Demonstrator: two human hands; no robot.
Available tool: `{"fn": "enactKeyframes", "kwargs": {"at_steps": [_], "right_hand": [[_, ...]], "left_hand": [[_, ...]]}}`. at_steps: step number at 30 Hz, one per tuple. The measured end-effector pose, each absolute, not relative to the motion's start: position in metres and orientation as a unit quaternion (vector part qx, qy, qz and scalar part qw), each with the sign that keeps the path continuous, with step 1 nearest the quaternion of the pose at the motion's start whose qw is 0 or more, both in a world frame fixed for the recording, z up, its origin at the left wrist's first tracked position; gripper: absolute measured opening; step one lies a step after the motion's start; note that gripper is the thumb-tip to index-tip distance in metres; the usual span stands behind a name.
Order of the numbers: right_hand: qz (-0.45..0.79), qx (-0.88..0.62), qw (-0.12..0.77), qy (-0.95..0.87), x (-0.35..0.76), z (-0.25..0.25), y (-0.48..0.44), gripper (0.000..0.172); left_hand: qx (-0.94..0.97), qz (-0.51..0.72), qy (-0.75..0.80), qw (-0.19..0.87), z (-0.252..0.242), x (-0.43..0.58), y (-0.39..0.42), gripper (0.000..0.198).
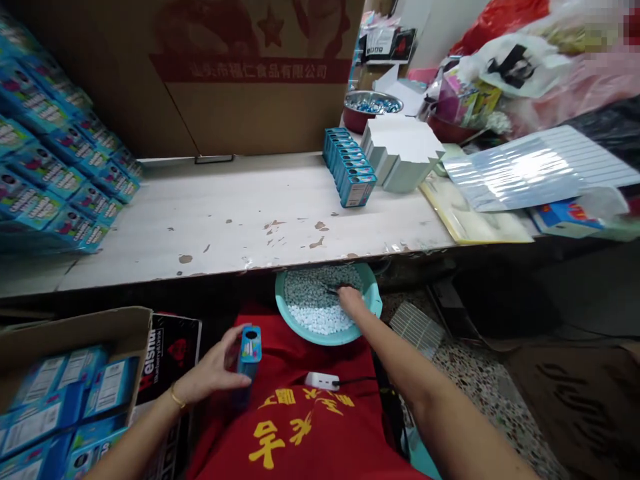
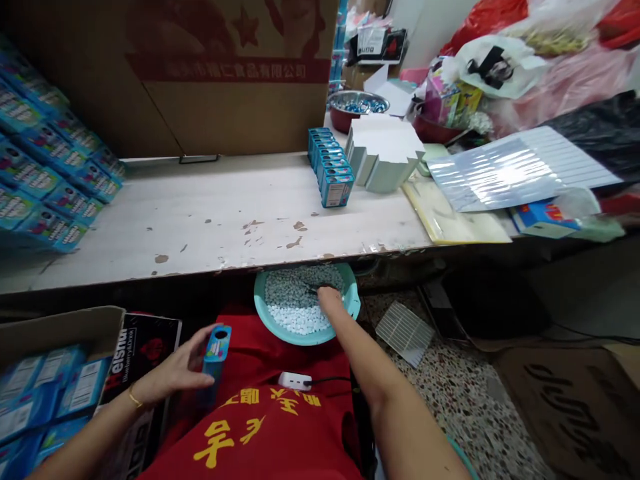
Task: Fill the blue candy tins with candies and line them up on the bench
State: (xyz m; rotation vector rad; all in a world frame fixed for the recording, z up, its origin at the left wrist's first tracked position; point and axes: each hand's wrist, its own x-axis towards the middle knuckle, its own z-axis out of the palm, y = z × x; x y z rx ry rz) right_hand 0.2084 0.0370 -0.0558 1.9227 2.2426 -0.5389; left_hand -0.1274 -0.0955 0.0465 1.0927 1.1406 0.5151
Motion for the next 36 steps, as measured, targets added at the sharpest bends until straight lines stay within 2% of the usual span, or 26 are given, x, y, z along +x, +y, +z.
{"fn": "enactKeyframes", "kwargs": {"at_steps": [4,7,10,15,17,20,24,27,32,36], "right_hand": [[-0.249,0.633,0.003,0.733,0.179,-0.082,0.04,0.039],[-0.288,0.617,-0.041,0.731,0.18,-0.076,0.038,0.037],[-0.314,0.59,-0.083,0.739,0.198,-0.049,0.032,0.034],[-0.338,0.529,-0.17,0.759,0.23,0.019,0.02,0.034],[-0.324,0.516,-0.151,0.778,0.234,0.046,0.018,0.033],[-0.28,0.511,-0.075,0.809,0.23,0.078,0.019,0.032],[-0.161,0.512,0.048,0.842,0.217,0.105,0.023,0.028],[-0.084,0.489,0.107,0.862,0.203,0.118,0.025,0.024],[-0.036,0.438,0.124,0.89,0.172,0.136,0.024,0.026],[-0.02,0.445,0.103,0.889,0.181,0.147,0.025,0.026]], "left_hand": [[0.544,0.335,0.569,0.518,0.042,-0.092,-0.072,0.092],[0.597,0.367,0.573,0.426,0.033,-0.068,-0.053,0.092],[0.642,0.368,0.572,0.354,0.024,-0.056,-0.036,0.088],[0.693,0.335,0.567,0.294,0.011,-0.039,-0.015,0.088],[0.714,0.316,0.563,0.272,0.007,-0.029,-0.01,0.088],[0.751,0.295,0.536,0.248,0.003,-0.014,-0.006,0.088],[0.78,0.29,0.513,0.21,0.002,-0.001,-0.007,0.086],[0.786,0.287,0.515,0.188,0.0,0.002,-0.009,0.086],[0.79,0.277,0.518,0.178,-0.003,0.007,-0.008,0.086],[0.77,0.292,0.535,0.19,-0.001,0.004,-0.007,0.084]]}}
